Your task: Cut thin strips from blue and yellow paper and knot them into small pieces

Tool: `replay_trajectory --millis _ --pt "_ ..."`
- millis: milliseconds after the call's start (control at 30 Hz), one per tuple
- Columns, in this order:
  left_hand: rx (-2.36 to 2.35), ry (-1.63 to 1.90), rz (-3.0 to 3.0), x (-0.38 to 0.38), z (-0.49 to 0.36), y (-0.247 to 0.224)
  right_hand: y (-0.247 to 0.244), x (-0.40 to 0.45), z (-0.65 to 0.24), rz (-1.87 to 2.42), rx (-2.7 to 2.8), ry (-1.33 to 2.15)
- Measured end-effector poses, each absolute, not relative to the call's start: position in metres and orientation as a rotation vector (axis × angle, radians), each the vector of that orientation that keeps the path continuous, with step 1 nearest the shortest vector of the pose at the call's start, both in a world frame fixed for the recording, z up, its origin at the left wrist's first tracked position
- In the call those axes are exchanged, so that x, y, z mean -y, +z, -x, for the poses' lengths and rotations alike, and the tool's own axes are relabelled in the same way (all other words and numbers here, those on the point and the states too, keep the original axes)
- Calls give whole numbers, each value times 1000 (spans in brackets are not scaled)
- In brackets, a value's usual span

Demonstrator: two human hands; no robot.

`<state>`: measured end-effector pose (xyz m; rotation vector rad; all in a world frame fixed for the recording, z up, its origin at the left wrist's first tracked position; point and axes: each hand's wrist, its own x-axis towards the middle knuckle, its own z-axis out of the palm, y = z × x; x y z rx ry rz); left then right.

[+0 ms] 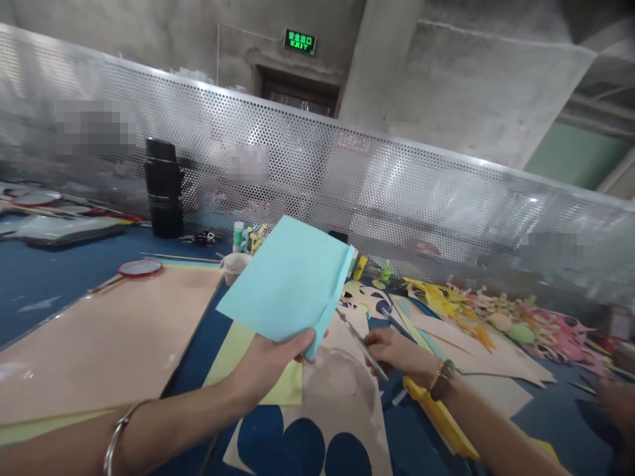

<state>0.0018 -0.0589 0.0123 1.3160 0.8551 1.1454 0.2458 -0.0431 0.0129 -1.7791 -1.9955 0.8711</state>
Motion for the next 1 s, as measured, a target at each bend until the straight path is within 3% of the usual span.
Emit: replay_trajectory --millis 200,333,1000 --pt "-798 1048 -1353 68 -1 1 16 61 -214 1220 1469 1047" --pt "-790 949 -1306 73 -1 -5 18 56 -190 1073 1277 1081" --pt "-1264 783 -1124 66 -9 -12 20 47 -200 1238 1312 712"
